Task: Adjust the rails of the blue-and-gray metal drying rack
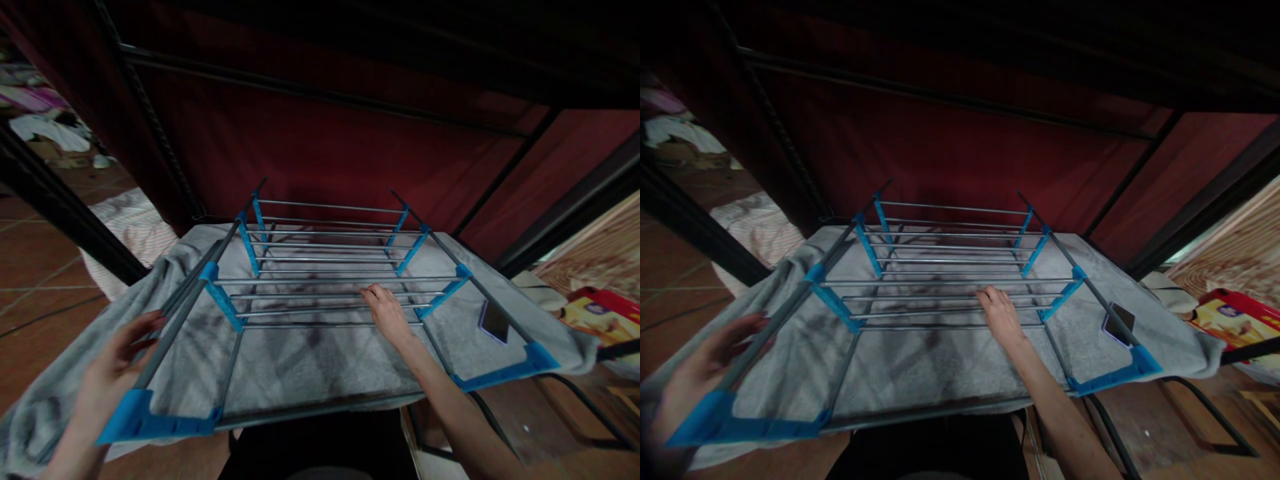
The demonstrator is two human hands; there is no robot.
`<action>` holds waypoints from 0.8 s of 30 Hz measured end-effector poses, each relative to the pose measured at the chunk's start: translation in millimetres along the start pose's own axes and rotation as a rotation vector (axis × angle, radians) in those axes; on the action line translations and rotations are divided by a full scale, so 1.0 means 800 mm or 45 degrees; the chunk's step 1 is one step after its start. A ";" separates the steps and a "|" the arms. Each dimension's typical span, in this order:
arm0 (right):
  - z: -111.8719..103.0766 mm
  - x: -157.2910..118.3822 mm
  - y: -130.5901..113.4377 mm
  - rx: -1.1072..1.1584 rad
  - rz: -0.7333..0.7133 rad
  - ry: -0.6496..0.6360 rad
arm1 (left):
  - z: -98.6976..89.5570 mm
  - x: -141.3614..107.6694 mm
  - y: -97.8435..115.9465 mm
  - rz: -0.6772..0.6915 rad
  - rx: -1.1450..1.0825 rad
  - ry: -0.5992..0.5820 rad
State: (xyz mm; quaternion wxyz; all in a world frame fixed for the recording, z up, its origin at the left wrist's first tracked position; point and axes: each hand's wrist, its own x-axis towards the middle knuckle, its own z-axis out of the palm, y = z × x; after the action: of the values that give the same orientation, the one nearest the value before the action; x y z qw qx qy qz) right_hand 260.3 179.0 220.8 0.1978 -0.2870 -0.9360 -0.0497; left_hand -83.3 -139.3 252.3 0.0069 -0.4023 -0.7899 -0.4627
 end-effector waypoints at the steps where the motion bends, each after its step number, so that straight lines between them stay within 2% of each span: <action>1: 0.000 0.000 0.000 -0.007 -0.004 0.001 | 0.008 0.015 -0.003 -0.068 -0.035 -0.019; 2: -0.001 0.000 0.000 -0.015 -0.006 0.001 | 0.021 0.028 -0.004 -0.152 -0.081 -0.026; 4: -0.001 0.000 -0.001 -0.025 -0.010 0.002 | 0.052 0.050 -0.002 -0.123 -0.197 -0.228; 7: -0.002 -0.001 0.000 -0.024 -0.004 0.009 | 0.092 0.071 -0.001 -0.187 -0.349 -0.242; 11: -0.007 -0.003 0.000 0.013 0.001 0.009 | 0.106 0.077 -0.005 -0.325 -0.536 -0.220; 14: -0.013 0.001 -0.018 0.061 -0.030 0.038 | 0.106 0.075 -0.007 -0.360 -0.591 -0.206; 16: -0.015 0.011 -0.049 0.123 -0.098 0.056 | 0.108 0.074 -0.009 -0.348 -0.577 -0.194; 18: -0.015 0.028 -0.093 0.194 -0.190 0.040 | 0.112 0.074 -0.012 -0.339 -0.558 -0.177; 21: -0.008 0.066 -0.170 0.292 -0.311 -0.046 | 0.117 0.073 -0.018 -0.315 -0.509 -0.153; 24: 0.002 0.110 -0.235 0.374 -0.371 -0.174 | 0.118 0.074 -0.023 -0.194 -0.421 -0.136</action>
State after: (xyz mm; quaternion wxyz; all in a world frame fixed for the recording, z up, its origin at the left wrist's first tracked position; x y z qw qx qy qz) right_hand 88.2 68.6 258.7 0.1641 -0.1196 -0.9760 0.0786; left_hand -101.3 -37.0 207.6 -0.1363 -0.3610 -0.7306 -0.5633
